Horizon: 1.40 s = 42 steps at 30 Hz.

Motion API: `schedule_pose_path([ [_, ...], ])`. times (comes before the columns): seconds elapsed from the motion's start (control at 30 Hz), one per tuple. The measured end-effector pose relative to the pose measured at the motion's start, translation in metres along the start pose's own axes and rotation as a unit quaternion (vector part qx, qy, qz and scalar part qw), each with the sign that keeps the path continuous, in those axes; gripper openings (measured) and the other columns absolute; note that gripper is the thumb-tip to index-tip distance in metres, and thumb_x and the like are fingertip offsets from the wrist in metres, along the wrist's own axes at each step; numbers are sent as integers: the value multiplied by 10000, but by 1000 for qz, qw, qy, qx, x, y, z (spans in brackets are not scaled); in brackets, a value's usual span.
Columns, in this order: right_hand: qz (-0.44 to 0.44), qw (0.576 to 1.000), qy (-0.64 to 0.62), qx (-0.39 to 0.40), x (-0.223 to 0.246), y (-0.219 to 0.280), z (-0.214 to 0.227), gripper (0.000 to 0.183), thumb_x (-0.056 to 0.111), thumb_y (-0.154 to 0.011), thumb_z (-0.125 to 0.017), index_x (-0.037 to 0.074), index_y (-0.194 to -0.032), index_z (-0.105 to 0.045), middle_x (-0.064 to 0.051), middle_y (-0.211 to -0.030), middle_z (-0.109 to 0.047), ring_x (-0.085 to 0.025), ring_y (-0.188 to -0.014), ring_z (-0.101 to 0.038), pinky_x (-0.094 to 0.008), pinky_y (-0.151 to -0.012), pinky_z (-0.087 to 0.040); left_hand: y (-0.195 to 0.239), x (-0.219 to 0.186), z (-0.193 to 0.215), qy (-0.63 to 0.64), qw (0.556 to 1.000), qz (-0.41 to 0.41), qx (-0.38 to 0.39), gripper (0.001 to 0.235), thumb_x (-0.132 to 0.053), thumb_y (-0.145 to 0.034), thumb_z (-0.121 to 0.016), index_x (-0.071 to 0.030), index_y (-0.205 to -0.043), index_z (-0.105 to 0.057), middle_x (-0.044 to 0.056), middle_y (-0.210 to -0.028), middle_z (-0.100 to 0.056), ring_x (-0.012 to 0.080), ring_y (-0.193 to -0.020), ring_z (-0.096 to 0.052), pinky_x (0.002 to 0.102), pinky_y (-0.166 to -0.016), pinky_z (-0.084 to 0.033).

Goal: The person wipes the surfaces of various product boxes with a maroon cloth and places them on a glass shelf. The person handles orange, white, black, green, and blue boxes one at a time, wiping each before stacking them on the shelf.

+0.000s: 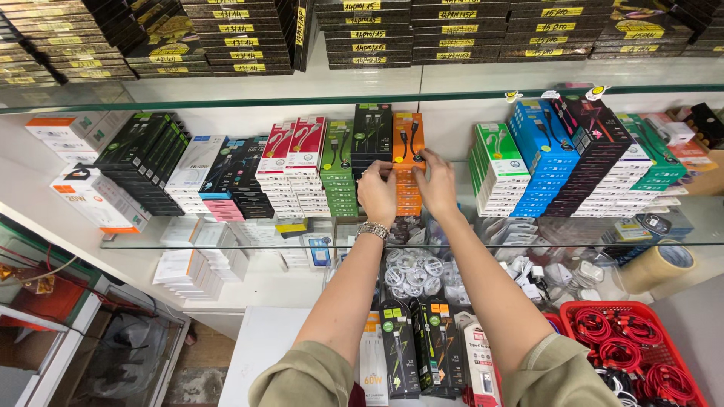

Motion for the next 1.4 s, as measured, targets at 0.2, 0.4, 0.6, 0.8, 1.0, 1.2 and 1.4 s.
schedule_pose_path([
  [0.2,-31,997,34,59,-7,-14,-15,552,126,-890,-694,43,-1423,-578,-158,-1521,-533,-453,-1310,-448,-468,-1125,-358,-9,4,-4,-41,998,42,25,102,-187,-865,-759,-86,-862,-744,78,-788,-756,298,-771,-731,424,-700,-554],
  [0.4,28,999,8,-30,34,14,19,540,122,-859,-709,30,-1378,-593,-237,-1394,-576,-442,-1248,-481,-479,-1080,-379,12,11,3,12,997,70,24,153,-220,-855,-771,-70,-866,-740,85,-762,-757,278,-708,-730,407,-660,-547],
  [0.6,-26,997,-43,-61,60,76,39,282,101,-930,-663,67,-1210,-659,-149,-1076,-635,-354,-1056,-550,-457,-950,-444,52,33,23,75,994,78,22,176,-212,-887,-746,-39,-874,-718,93,-724,-745,227,-627,-723,353,-614,-538],
  [0.8,-59,991,-120,-18,65,141,6,198,102,-924,-677,66,-1119,-684,-113,-1032,-667,-296,-1001,-601,-419,-895,-481,100,77,54,62,995,74,-3,168,-198,-890,-751,-34,-873,-721,88,-739,-748,197,-619,-710,342,-606,-540],
  [1.0,-51,986,-151,53,77,206,-34,178,84,-917,-675,63,-1092,-696,-97,-988,-684,-254,-948,-649,-396,-888,-489,150,124,97,39,989,141,-24,168,-200,-884,-746,-33,-892,-728,93,-740,-745,214,-625,-701,357,-619,-539],
  [1.2,-82,972,-180,126,81,265,-76,159,81,-931,-666,55,-1081,-713,-94,-984,-687,-223,-889,-668,-372,-824,-512,195,172,144,-17,981,187,-43,172,-220,-875,-739,-49,-898,-751,92,-766,-758,229,-672,-727,362,-660,-550],
  [1.4,-135,938,-237,212,55,321,-136,231,110,-950,-662,41,-1164,-717,-106,-1064,-747,-200,-922,-728,-328,-829,-568,237,242,167,-78,969,234,-7,182,-252,-871,-744,-75,-912,-764,93,-823,-770,253,-770,-746,379,-757,-576],
])
Point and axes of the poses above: each hand's wrist, its own y-axis away from the middle knuckle, its own z-axis out of the back of the hand, x = y × z, the point moved 9 cm from there along -y, towards the middle knuckle
